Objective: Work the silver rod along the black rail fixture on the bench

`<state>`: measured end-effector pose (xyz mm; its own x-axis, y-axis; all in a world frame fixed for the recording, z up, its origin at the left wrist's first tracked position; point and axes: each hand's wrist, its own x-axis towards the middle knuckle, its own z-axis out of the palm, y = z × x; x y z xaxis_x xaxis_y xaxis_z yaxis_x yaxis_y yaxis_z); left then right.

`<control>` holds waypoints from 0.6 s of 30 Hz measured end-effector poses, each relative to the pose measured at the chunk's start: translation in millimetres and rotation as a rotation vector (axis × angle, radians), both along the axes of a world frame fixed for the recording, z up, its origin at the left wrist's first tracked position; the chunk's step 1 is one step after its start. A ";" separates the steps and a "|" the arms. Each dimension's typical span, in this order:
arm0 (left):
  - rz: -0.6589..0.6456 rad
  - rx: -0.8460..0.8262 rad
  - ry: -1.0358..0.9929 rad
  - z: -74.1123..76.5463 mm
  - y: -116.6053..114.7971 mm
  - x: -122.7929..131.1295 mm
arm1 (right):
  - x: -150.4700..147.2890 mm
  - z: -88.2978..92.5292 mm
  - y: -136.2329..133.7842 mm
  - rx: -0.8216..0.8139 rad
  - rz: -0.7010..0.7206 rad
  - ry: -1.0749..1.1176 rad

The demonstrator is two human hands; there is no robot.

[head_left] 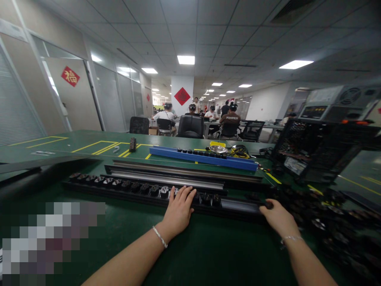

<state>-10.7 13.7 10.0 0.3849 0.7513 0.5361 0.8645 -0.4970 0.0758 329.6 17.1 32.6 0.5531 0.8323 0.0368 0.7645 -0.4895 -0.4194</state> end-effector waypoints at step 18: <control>-0.001 0.005 0.005 -1.1 1.1 -1.0 | 16.8 -7.2 1.7 0.047 -0.037 -0.033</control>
